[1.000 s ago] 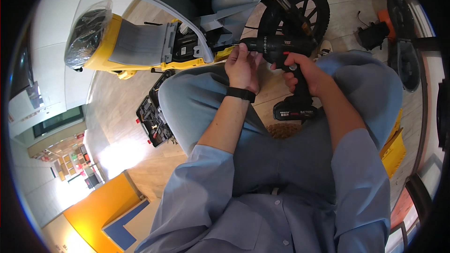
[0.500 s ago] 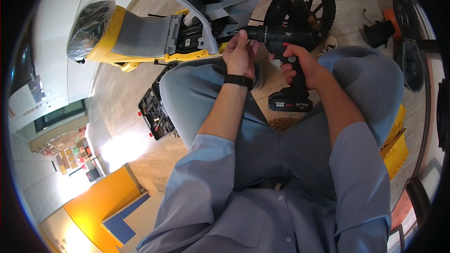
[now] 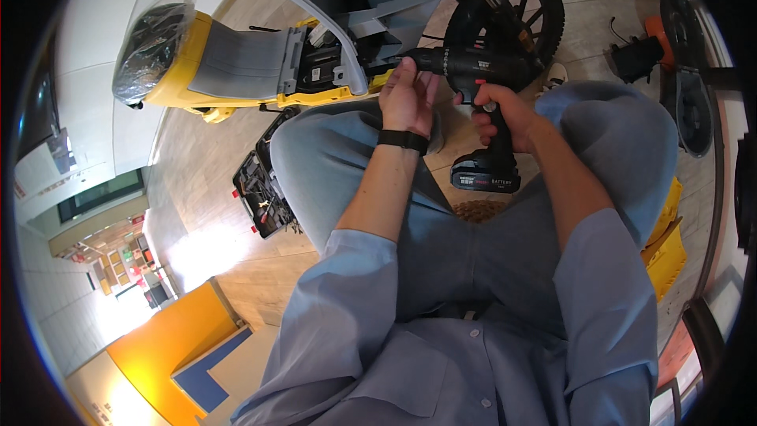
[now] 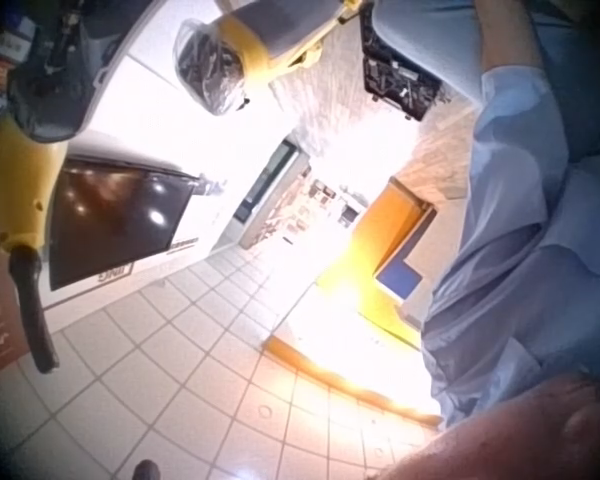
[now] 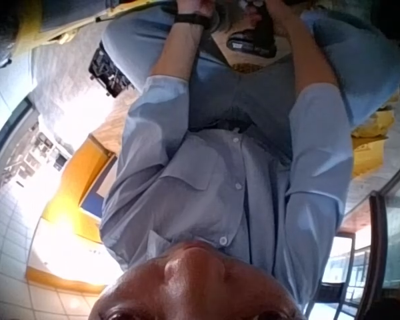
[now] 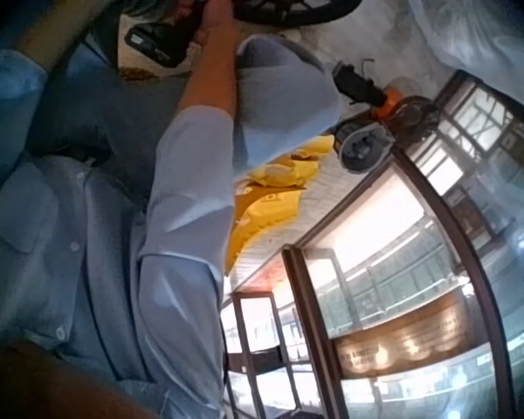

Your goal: Repairing and assembling plastic body components and wiring for a motorcycle.

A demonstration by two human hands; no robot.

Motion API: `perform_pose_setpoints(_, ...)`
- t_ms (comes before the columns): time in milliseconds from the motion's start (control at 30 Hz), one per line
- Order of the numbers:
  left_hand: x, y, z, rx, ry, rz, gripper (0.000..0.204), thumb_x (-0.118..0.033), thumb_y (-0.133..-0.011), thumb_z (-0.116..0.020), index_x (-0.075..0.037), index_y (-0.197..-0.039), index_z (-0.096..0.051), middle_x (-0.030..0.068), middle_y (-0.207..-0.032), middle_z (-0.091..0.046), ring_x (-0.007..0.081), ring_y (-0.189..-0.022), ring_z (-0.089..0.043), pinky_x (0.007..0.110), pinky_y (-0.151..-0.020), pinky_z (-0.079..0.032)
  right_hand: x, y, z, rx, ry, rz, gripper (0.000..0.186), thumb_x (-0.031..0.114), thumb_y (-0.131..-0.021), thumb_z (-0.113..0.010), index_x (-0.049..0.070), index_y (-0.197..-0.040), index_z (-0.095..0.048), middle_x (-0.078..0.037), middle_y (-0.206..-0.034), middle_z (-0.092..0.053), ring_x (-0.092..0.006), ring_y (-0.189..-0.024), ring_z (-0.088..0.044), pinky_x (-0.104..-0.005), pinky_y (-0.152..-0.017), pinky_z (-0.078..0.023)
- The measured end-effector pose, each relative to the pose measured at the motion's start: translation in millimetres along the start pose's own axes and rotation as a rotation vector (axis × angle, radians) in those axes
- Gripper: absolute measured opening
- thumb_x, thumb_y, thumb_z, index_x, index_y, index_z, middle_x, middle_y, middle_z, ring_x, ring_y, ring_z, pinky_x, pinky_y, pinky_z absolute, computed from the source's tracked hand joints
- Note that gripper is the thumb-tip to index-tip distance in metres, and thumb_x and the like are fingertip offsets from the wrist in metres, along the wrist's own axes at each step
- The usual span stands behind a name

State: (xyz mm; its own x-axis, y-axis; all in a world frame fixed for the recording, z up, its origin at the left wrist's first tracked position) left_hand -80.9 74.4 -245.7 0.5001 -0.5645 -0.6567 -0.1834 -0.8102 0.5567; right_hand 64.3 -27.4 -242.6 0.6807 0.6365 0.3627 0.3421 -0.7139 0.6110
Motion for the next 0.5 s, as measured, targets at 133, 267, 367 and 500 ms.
perform_pose_setpoints(133,-1.2,0.7,4.1,-0.001,-0.018,-0.004,0.018,-0.018,-0.092,-0.063,-0.009,-0.105,-0.057,0.0054,-0.103,-0.063,0.0228,-0.095,-0.063,0.037,-0.089,-0.052,-1.2,-1.3,-0.7,0.02,-0.019,-0.017,0.03,0.026,-0.077,-0.054,0.01,-0.101,-0.061,0.003,-0.059,-0.043,-0.0069,-0.047,-0.035,-0.0229,-0.047,-0.034)
perform_pose_setpoints(267,-1.2,1.2,3.3,-0.002,-0.041,-0.013,0.019,-0.019,-0.092,-0.064,-0.01,-0.107,-0.056,0.0048,-0.103,-0.063,0.0227,-0.095,-0.062,0.038,-0.089,-0.052,-1.0,-2.5,2.9,0.048,-0.054,-0.043,0.031,0.027,-0.077,-0.054,0.01,-0.101,-0.061,0.004,-0.059,-0.043,-0.0066,-0.046,-0.036,-0.0233,-0.048,-0.034)
perform_pose_setpoints(367,-1.4,0.3,3.1,-0.01,-0.036,0.006,0.021,-0.019,-0.092,-0.064,-0.009,-0.108,-0.056,0.0045,-0.103,-0.063,0.0224,-0.096,-0.062,0.038,-0.09,-0.051,0.1,-1.7,0.7,0.032,0.015,-0.033,0.037,0.03,-0.077,-0.051,0.012,-0.108,-0.059,0.006,-0.059,-0.039,-0.0057,-0.046,-0.033,-0.024,-0.051,-0.033)
perform_pose_setpoints(500,-0.9,0.7,2.4,-0.023,-0.031,0.009,0.022,-0.02,-0.091,-0.065,-0.009,-0.108,-0.056,0.0045,-0.102,-0.063,0.0213,-0.095,-0.062,0.036,-0.089,-0.051,-2.1,-1.0,-1.3,0.026,-0.031,-0.065,0.036,0.03,-0.077,-0.051,0.012,-0.108,-0.059,0.007,-0.059,-0.039,-0.0054,-0.046,-0.033,-0.0237,-0.05,-0.033)
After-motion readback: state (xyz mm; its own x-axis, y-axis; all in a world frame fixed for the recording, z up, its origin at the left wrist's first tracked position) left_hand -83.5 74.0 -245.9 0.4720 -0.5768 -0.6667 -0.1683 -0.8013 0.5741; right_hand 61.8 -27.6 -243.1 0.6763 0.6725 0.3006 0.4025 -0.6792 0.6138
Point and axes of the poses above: each hand's wrist, its own y-axis away from the middle knuckle, its own z-axis out of the back of the hand, x = y × z, the point moved 2 cm from there along -y, towards the middle knuckle
